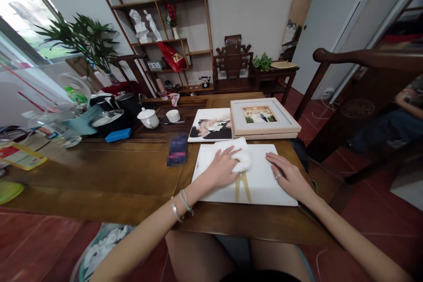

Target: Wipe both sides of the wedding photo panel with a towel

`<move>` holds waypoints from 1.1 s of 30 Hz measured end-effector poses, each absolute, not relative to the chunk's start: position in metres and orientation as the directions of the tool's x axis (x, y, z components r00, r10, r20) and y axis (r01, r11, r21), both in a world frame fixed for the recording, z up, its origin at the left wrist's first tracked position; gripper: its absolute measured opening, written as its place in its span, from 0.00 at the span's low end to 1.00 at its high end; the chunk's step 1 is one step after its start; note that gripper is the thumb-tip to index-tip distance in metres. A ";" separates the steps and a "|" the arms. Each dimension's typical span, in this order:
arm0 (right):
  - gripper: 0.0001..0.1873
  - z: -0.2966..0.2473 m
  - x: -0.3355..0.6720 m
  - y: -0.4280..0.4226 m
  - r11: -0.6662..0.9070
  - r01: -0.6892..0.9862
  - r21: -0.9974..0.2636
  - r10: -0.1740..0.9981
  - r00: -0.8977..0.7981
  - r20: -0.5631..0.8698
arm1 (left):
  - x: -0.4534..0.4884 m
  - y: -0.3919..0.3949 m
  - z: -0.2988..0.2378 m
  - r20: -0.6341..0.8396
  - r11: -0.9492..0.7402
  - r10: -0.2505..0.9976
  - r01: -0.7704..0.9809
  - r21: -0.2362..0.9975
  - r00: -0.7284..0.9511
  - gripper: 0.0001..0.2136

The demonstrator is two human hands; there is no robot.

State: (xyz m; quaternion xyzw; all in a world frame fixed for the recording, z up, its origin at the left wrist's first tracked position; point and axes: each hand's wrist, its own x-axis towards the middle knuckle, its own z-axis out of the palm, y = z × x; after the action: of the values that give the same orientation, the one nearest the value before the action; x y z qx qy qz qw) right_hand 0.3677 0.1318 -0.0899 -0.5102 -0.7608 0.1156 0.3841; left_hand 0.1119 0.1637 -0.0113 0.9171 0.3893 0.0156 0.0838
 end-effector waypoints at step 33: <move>0.19 -0.088 0.367 0.132 0.447 0.697 -0.561 0.870 -0.192 0.455 | 0.151 0.178 0.008 -0.136 -0.748 0.636 0.650 0.131 0.760 0.16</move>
State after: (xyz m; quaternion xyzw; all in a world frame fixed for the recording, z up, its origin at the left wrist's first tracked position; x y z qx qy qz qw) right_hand 0.3670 0.1324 -0.0876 -0.5131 -0.7634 0.1152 0.3751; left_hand 0.1508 0.1779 0.0076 0.9341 0.3443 -0.0413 0.0855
